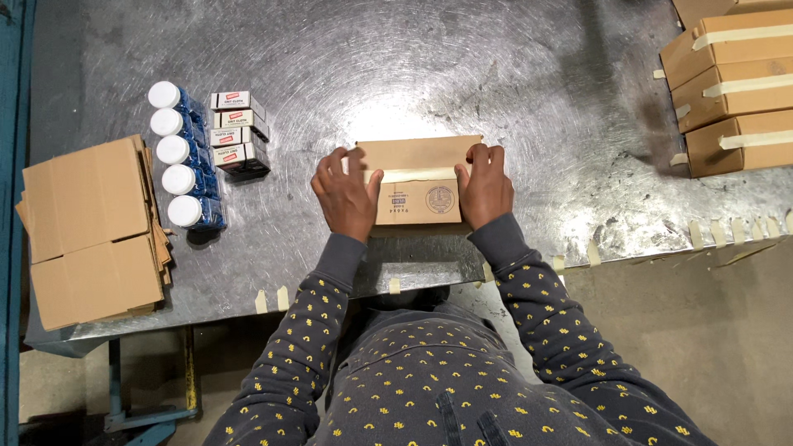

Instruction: The person assembles small cardboard boxes on a metal table, places small items inside, closes the flaps, and seals them with tape. They repeat this process for several boxes, stacking the finished packages to the side.

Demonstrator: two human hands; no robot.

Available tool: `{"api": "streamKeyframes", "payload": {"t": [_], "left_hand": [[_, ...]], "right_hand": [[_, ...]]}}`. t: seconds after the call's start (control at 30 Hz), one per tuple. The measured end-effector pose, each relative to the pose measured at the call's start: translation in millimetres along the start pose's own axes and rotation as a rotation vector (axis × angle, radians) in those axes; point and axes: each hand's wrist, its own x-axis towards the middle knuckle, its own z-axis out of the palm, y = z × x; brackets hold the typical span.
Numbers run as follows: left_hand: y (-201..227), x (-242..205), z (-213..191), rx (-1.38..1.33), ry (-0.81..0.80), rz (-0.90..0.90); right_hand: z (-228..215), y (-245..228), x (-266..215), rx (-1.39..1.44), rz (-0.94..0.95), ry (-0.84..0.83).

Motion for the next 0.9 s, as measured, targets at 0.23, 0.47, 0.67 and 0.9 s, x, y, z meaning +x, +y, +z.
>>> {"api": "streamKeyframes", "payload": {"t": [0.23,0.47,0.67,0.9], "left_hand": [[42.5,-15.5,10.6,0.003,-0.131,0.244],[57.2,-31.9,-16.8,-0.167,-0.335,0.331],[35.8,-35.3,-38.0,-0.109,-0.381,0.206],[20.6,-45.9,-18.4,-0.267,-0.254,0.067]], "right_hand": [[49.2,2.9,-17.0,-0.290,-0.272,0.218],[48.5,-20.3,-53.8,-0.179,-0.515,0.138],[27.6,9.1,-53.4,-0.244,-0.301,0.090],[33.3,19.8,-54.6,-0.204,-0.127,0.013]]}}
